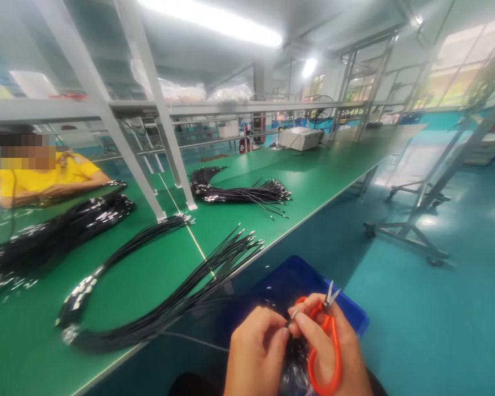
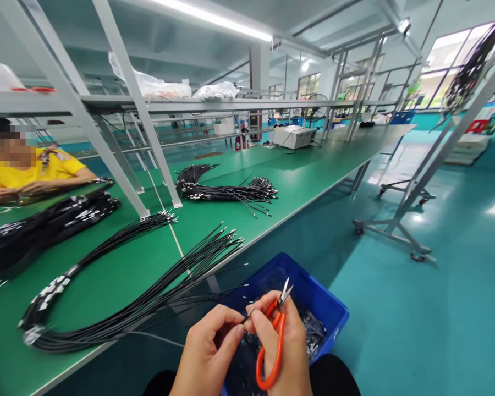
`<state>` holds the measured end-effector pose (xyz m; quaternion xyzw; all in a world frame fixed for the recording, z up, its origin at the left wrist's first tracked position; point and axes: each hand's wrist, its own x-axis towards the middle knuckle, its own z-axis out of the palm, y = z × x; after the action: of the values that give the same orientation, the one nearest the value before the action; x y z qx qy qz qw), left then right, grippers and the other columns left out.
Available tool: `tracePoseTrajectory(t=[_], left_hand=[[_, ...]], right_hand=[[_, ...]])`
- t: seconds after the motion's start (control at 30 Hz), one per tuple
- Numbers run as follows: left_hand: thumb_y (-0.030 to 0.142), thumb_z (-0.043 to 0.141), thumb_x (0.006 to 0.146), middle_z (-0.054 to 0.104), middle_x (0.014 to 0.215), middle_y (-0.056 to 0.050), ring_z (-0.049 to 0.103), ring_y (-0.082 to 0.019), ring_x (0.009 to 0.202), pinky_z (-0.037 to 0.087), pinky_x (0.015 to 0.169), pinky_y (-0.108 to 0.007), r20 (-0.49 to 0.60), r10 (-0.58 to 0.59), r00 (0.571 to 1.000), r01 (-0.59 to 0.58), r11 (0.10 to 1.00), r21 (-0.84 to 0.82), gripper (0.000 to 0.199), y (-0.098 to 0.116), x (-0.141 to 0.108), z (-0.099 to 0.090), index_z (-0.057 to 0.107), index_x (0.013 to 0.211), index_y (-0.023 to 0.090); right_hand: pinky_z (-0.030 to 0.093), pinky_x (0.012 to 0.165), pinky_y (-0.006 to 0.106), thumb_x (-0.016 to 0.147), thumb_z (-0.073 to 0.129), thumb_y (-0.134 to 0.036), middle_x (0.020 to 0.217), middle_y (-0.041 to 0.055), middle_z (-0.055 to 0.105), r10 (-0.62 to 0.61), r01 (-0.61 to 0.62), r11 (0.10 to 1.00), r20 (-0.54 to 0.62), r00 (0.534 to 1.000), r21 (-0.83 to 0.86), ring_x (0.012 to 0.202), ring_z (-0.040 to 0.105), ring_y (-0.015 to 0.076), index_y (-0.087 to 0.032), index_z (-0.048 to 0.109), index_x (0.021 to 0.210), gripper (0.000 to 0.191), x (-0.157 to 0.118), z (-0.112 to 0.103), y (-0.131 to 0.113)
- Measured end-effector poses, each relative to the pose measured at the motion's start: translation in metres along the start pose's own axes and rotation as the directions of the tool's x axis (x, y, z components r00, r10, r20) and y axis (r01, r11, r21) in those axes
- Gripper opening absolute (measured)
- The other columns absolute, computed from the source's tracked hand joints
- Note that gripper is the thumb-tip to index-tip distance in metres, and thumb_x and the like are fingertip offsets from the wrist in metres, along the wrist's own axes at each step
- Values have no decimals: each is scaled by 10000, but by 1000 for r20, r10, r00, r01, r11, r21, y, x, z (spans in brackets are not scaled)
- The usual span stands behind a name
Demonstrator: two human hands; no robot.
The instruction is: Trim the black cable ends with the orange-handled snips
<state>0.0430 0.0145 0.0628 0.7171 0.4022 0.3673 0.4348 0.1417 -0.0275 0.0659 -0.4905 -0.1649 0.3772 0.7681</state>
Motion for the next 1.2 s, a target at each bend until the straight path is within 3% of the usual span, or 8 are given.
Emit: tracePoseTrajectory(t=[0.13,0.27,0.37,0.57,0.73,0.93,1.13,1.2], left_hand=[[180,558,771,650,669,-12,569,-155,616,401,576,-227,115,-74,991,88,990,-114,105,-6,3,-6,628,693,171],[253,578,789,647,700,-18,581,-170,679,444,651,-255,252,-145,957,223,924,-312,115,-11,5,-13,559,708,174],[306,546,825,615,693,-9,569,-166,664,457,648,-265,190,-140,972,200,917,-345,139,-9,5,-13,557,764,181],[298,618,787,584,692,-9,555,-158,612,455,573,-252,52,-98,994,109,954,-280,127,1,8,-11,601,751,177],[301,658,758,595,562,2,545,-130,526,450,540,-240,172,-148,974,218,816,-535,174,4,15,-17,621,678,151],[310,677,746,566,521,33,491,-94,491,421,501,-204,196,-241,950,311,701,-642,188,6,17,-19,599,677,154],[305,674,737,544,533,47,494,-102,493,421,503,-215,216,-175,961,275,717,-641,194,4,19,-16,541,681,176],[295,627,766,542,562,42,502,-112,510,433,512,-222,144,-185,972,234,787,-571,146,2,19,-19,557,706,182]], right_hand=[[466,585,227,650,771,-227,645,-33,643,42,-44,998,62,997,43,542,560,109,-212,617,714,168,1,0,0],[487,577,240,609,793,-215,682,-8,660,277,-300,923,126,953,240,586,580,130,-205,643,751,206,1,3,3],[502,594,258,574,807,-193,675,-2,659,334,-351,890,108,937,290,612,592,149,-207,652,729,220,-2,8,5],[499,616,262,602,798,-222,650,-22,613,185,-195,952,64,981,235,617,569,155,-222,651,698,176,-12,21,4],[489,600,230,608,793,-186,635,-28,643,258,-291,909,146,955,299,598,577,128,-216,643,709,183,-11,18,2],[494,587,248,574,788,-139,646,-10,677,365,-405,842,175,914,358,575,591,132,-205,657,709,200,-5,16,3],[494,577,236,548,802,-158,606,-13,662,384,-416,836,159,909,358,565,580,127,-195,661,673,192,-3,20,-3],[494,566,237,552,795,-151,607,-13,660,386,-413,836,148,911,361,557,576,128,-196,656,662,183,-3,19,-2]])
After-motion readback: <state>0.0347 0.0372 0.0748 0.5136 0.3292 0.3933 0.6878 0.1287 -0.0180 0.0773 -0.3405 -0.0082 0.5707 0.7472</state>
